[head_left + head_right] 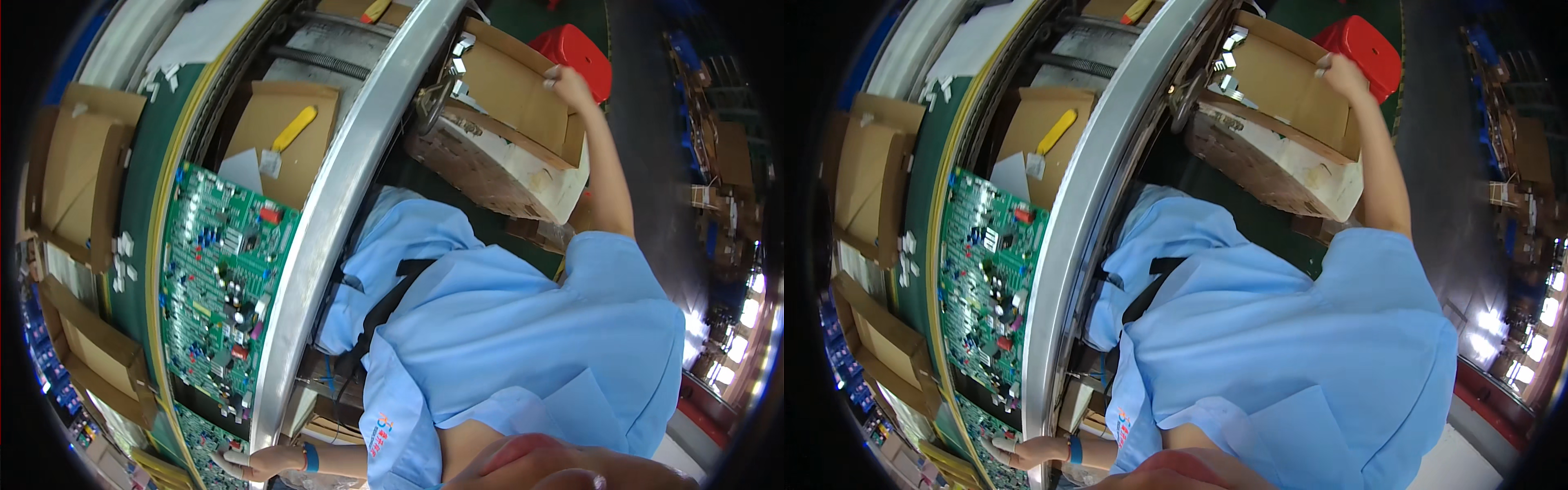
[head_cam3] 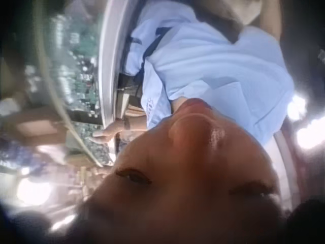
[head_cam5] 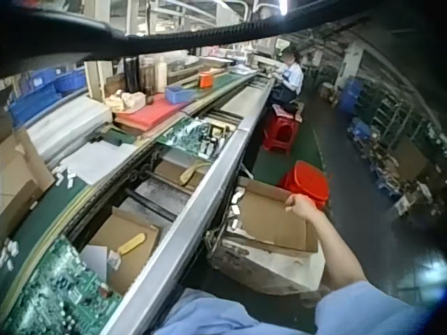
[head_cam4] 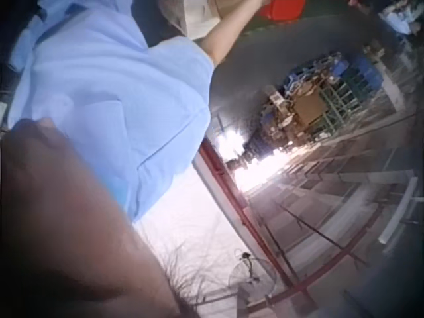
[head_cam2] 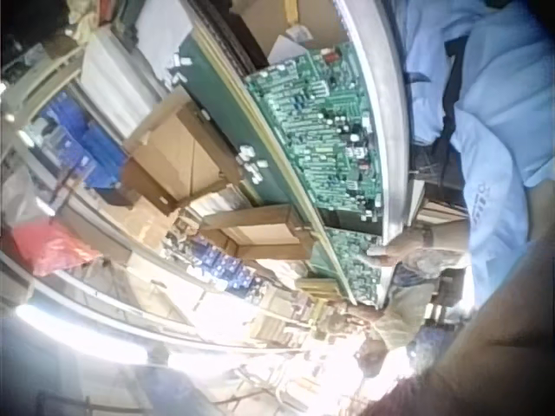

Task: Manually assemble components such as transformers and plastic spacers onto printed circuit boards on an assembly line.

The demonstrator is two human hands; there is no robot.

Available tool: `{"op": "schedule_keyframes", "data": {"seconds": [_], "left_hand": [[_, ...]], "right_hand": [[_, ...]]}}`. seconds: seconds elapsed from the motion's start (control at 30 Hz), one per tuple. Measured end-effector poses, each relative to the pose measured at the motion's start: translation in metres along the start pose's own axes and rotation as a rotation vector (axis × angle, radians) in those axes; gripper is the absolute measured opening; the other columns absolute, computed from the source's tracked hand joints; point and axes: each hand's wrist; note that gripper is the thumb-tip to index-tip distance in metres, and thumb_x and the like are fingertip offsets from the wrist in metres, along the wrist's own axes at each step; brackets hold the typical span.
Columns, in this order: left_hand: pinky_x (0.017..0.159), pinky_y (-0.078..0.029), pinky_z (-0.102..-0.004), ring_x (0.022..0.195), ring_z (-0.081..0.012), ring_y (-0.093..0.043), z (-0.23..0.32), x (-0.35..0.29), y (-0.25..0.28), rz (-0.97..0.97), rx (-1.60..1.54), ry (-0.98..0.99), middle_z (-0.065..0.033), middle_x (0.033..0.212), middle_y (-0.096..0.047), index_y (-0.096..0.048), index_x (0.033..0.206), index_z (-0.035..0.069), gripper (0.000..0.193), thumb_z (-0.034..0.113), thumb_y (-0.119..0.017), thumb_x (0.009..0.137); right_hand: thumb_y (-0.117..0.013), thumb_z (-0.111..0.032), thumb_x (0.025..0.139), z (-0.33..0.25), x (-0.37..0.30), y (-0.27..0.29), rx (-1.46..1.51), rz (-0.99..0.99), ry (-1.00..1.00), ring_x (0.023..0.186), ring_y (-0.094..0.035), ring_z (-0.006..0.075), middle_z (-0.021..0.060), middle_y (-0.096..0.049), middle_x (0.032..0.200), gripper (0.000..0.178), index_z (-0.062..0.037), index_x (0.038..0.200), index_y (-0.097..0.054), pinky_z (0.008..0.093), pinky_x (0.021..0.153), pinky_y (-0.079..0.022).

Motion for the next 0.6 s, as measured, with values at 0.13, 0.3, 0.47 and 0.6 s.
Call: {"op": "schedule_keyframes", "data": {"seconds": [0.13,0.3,0.47,0.6], "left_hand": [[0.091,-0.051,-0.0319,0.103,-0.0229,-0.063,0.047,0.022,-0.018,-0.042,-0.024,-0.141,-0.0151,0.121,-0.064,-0.064,0.120,-0.004,0.039,0.028,-0.054,0.100],[0.095,-0.049,-0.0330,0.105,-0.0235,-0.063,0.069,0.031,-0.036,-0.113,0.009,-0.150,-0.0166,0.120,-0.065,-0.064,0.121,-0.005,0.034,0.021,-0.055,0.100],[0.098,-0.048,-0.0352,0.107,-0.0244,-0.062,0.081,0.024,-0.051,-0.161,-0.024,-0.181,-0.0167,0.120,-0.066,-0.063,0.120,-0.007,0.036,0.021,-0.056,0.099],[0.100,-0.047,-0.0361,0.106,-0.0237,-0.063,0.083,0.019,-0.057,-0.177,-0.007,-0.192,-0.0163,0.117,-0.067,-0.065,0.118,-0.007,0.037,0.023,-0.058,0.098]], "right_hand": [[-0.070,-0.024,0.081,-0.047,0.002,-0.070,0.244,-0.143,0.031,0.095,-0.068,0.0269,0.0145,-0.071,0.103,0.034,-0.0048,0.109,-0.069,0.0376,0.084,-0.052],[-0.069,-0.037,0.080,-0.108,0.026,-0.100,0.256,-0.191,0.018,0.100,-0.066,0.0329,0.0182,-0.069,0.108,0.043,-0.0044,0.108,-0.068,0.0415,0.084,-0.052],[-0.068,-0.029,0.078,-0.092,0.055,-0.138,0.178,-0.321,0.003,0.096,-0.067,0.0349,0.0223,-0.069,0.099,0.034,-0.0007,0.098,-0.068,0.0405,0.083,-0.052],[-0.065,-0.015,0.077,-0.103,0.038,-0.129,0.435,-0.240,-0.005,0.090,-0.068,0.0311,0.0187,-0.070,0.095,0.025,0.0003,0.096,-0.068,0.0379,0.082,-0.053]]}}
Point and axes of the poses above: each hand's wrist, its own x-axis towards the middle knuckle, its own y-axis out of the back of the hand, z = x × y
